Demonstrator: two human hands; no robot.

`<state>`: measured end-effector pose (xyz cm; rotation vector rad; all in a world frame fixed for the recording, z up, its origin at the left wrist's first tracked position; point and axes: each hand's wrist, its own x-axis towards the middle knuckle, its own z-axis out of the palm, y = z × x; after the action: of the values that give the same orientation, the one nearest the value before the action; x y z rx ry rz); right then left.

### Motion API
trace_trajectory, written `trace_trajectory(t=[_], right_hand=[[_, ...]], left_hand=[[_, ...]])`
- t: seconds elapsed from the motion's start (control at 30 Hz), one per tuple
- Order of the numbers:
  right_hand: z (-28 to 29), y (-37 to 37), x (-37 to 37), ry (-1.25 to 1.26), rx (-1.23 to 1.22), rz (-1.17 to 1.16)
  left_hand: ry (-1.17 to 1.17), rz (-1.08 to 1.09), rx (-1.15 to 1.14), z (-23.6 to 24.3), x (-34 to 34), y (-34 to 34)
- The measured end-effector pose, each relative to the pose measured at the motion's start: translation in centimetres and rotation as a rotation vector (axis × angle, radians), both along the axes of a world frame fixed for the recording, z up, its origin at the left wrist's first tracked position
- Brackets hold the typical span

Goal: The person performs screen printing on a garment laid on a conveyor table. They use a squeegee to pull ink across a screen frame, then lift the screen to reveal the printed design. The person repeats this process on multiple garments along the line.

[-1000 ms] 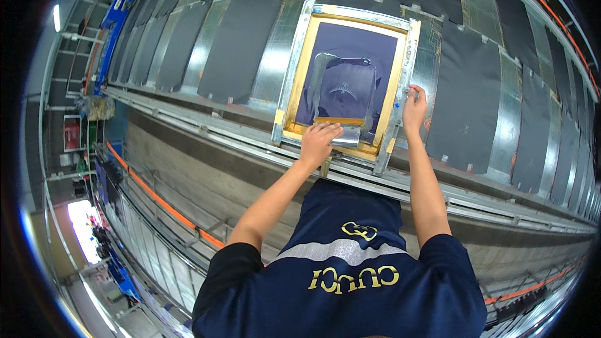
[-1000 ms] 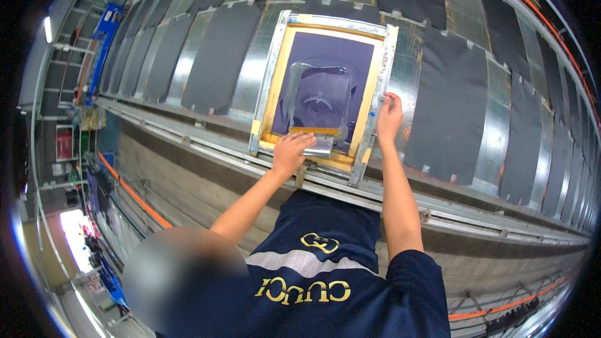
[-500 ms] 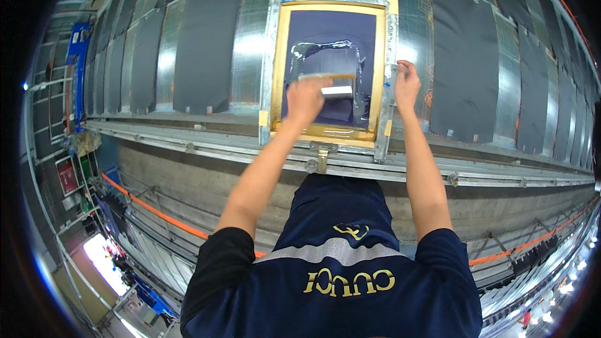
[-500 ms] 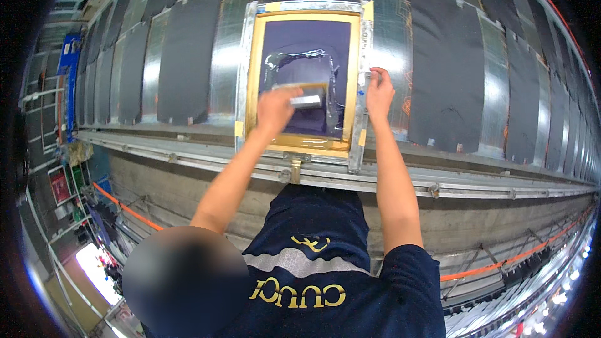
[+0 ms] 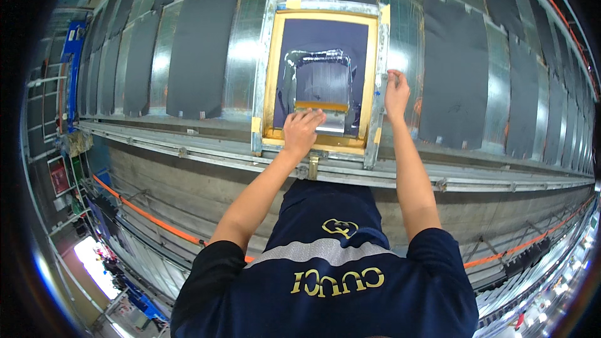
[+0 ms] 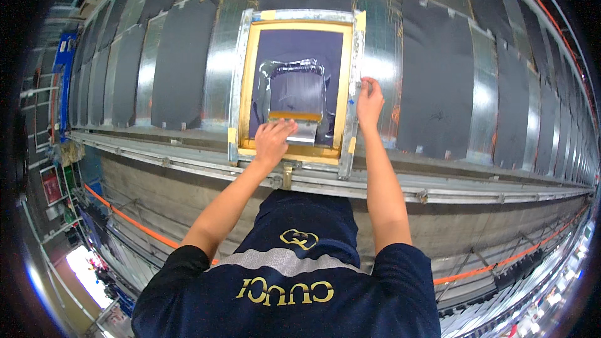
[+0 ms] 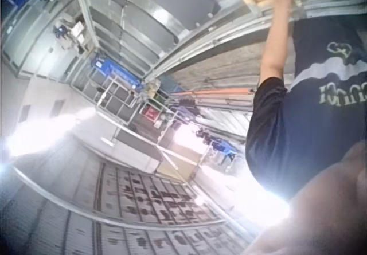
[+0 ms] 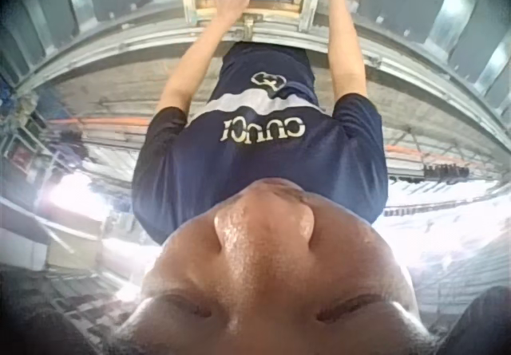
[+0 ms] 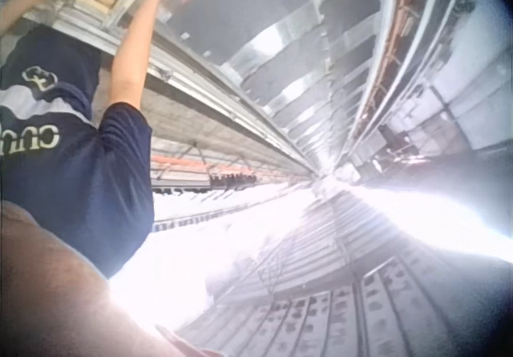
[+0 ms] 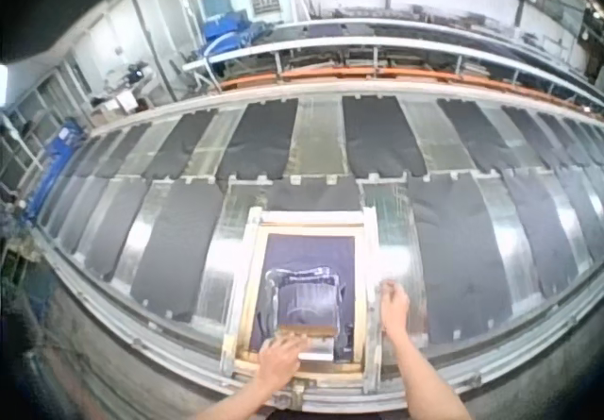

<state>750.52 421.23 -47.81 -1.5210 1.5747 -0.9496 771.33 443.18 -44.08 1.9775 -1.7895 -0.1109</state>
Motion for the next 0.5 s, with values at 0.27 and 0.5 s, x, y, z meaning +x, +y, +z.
trace_trajectory(t=[0.27,0.5], right_hand=[[1.2,0.4,0.0,0.073,0.068,0.013],[-0.2,0.3,-0.5,0.040,0.073,0.023]], left_hand=[[0.030,0.142,0.024,1.2,5.9,-14.2],[-0.015,0.076,0.045,-0.6,3.0,-7.5]])
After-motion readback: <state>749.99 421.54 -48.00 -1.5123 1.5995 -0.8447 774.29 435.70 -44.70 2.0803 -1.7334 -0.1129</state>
